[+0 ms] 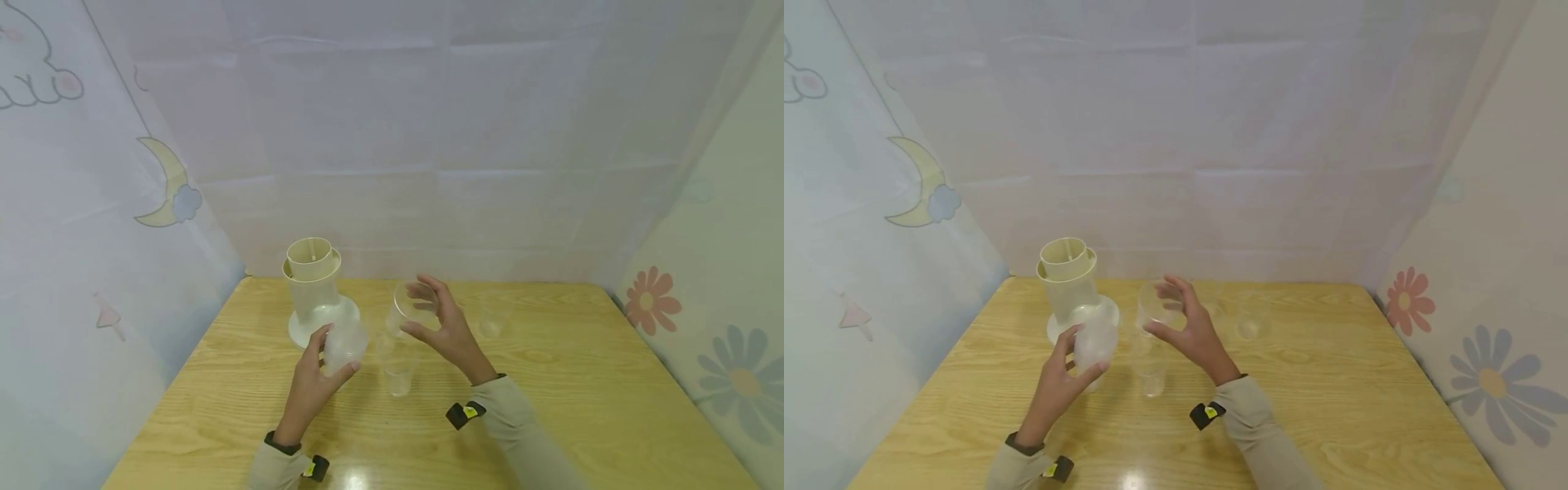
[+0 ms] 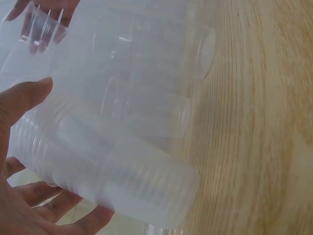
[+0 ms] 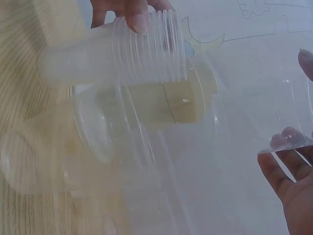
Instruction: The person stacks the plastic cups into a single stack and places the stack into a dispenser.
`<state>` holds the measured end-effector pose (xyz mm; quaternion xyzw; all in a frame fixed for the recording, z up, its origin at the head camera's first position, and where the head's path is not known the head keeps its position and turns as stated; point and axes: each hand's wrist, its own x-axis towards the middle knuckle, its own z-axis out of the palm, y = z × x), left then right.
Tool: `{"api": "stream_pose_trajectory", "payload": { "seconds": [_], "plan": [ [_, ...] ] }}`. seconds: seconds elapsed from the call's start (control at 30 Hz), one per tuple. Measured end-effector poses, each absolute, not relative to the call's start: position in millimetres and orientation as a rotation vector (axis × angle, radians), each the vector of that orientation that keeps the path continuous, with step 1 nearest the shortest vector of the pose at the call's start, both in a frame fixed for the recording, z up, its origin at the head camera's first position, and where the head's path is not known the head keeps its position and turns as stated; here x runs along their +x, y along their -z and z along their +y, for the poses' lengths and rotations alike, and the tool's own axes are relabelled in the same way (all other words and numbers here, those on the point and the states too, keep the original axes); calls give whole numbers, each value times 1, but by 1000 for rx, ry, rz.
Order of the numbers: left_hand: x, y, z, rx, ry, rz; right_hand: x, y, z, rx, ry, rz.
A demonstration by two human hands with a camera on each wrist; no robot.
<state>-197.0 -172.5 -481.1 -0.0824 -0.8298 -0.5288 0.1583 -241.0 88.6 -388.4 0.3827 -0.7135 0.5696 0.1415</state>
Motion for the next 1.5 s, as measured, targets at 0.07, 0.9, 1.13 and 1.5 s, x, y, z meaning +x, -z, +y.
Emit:
{"api": "stream_pose_trajectory", "payload": {
  "seconds": [0.07,0.9,1.13,1.5],
  "plan": [
    [-197,481,-172,-236,1508,-2375,-242,388,86,1114,-1652,-2053],
    [-203,481,-170,-329,1506,-2340,-268,408,60,1226,-1696,-1996],
    [-205,483,-170,-339,1496,-2335,-269,407,49,1248,-1675,-2004],
    [-200,483,-170,-313,1505,-2355,-264,412,37,1240,-1714,-2016]
  ]
}}
